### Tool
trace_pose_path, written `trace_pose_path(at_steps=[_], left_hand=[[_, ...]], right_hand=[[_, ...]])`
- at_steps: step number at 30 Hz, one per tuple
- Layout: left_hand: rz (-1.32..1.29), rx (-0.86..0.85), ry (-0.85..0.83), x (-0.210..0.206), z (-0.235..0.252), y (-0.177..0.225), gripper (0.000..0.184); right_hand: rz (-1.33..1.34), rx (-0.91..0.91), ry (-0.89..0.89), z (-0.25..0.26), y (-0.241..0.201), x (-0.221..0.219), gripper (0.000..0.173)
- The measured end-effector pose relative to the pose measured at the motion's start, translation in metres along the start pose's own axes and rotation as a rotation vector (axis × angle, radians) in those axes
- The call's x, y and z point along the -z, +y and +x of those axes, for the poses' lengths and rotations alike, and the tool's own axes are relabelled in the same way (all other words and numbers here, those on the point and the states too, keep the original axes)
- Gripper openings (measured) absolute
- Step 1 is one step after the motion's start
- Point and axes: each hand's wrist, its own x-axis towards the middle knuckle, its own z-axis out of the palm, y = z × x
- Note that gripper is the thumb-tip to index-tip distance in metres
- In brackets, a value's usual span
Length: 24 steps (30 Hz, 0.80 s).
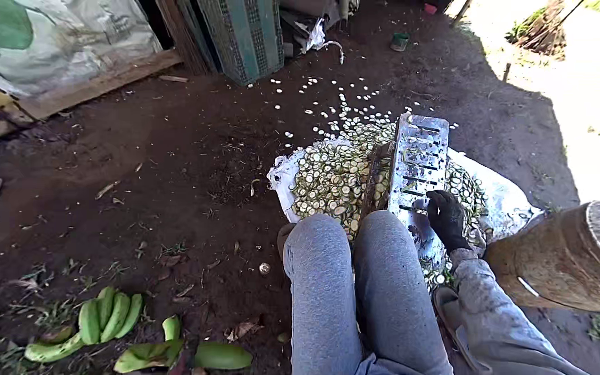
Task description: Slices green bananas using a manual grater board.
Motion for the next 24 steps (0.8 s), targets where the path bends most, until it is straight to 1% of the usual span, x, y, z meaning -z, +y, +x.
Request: trace_pose_path(at_steps=[1,2,3,4,6,7,8,10,11,12,13,14,15,16,17,18,19,20,21,22,23,24], left_hand=[[-0.135,-0.044,-0.004,-0.019,0.015,0.038,0.083],[-0.257,-0.116,-0.023,-0.04,0.027,0.077,0.063],[-0.388,-0.225,-0.08,-0.063,0.038,0.115,0.046],[-0.51,-0.345,-0.187,-0.087,0.047,0.151,0.035],[-0.685,-0.543,-0.485,-0.138,0.06,0.211,0.038],[-0.683,-0.602,-0.599,-0.167,0.055,0.241,0.037],[-0.63,-0.618,-0.657,-0.195,0.038,0.27,0.03],[-0.427,-0.607,-0.768,-0.24,-0.007,0.313,0.02],[-0.333,-0.601,-0.827,-0.261,-0.025,0.323,0.02],[-0.255,-0.597,-0.9,-0.283,-0.042,0.328,0.023],[-0.235,-0.601,-0.992,-0.304,-0.055,0.33,0.031],[-0.236,-0.645,-1.081,-0.327,-0.068,0.331,0.039],[-0.242,-0.661,-1.179,-0.35,-0.078,0.328,0.046],[-0.225,-0.65,-1.28,-0.369,-0.087,0.323,0.051],[-0.187,-0.632,-1.366,-0.385,-0.098,0.32,0.054],[-0.148,-0.628,-1.429,-0.399,-0.109,0.318,0.056],[-0.101,-0.663,-1.473,-0.409,-0.118,0.316,0.054],[-0.047,-0.717,-1.512,-0.419,-0.126,0.317,0.054],[0.013,-0.777,-1.56,-0.427,-0.132,0.318,0.061],[0.064,-0.832,-1.583,-0.435,-0.136,0.316,0.065],[0.114,-0.84,-1.586,-0.437,-0.139,0.314,0.066],[0.186,-0.803,-1.582,-0.438,-0.14,0.311,0.065]], right_hand=[[0.02,0.033,-0.001,0.003,-0.001,-0.002,0.03],[0.032,0.066,-0.011,0.006,-0.003,-0.005,0.031],[0.048,0.083,-0.036,0.007,-0.005,-0.008,0.031],[0.07,0.095,-0.048,0.006,-0.007,-0.012,0.03],[0.1,0.096,-0.035,-0.005,-0.001,-0.024,0.025],[0.122,0.08,-0.012,-0.013,0.006,-0.029,0.025],[0.154,0.043,0.023,-0.021,0.014,-0.03,0.025],[0.206,-0.076,0.086,-0.028,0.025,-0.022,0.026],[0.247,-0.121,0.15,-0.028,0.028,-0.015,0.027],[0.309,-0.141,0.23,-0.024,0.026,-0.005,0.027],[0.397,-0.125,0.303,-0.017,0.02,0.012,0.029],[0.534,-0.096,0.311,-0.01,0.008,0.035,0.039],[0.71,-0.047,0.268,-0.003,-0.004,0.06,0.059],[0.866,0.036,0.2,0.004,-0.017,0.082,0.086],[0.961,0.131,0.113,0.011,-0.026,0.101,0.111],[1.021,0.206,0.058,0.019,-0.035,0.114,0.128],[1.06,0.26,0.063,0.029,-0.04,0.118,0.134],[1.048,0.288,0.115,0.039,-0.042,0.117,0.132],[0.985,0.286,0.183,0.044,-0.036,0.109,0.131],[0.93,0.239,0.254,0.043,-0.029,0.098,0.127],[0.881,0.142,0.327,0.038,-0.023,0.087,0.12],[0.832,0.023,0.407,0.033,-0.019,0.076,0.114]])
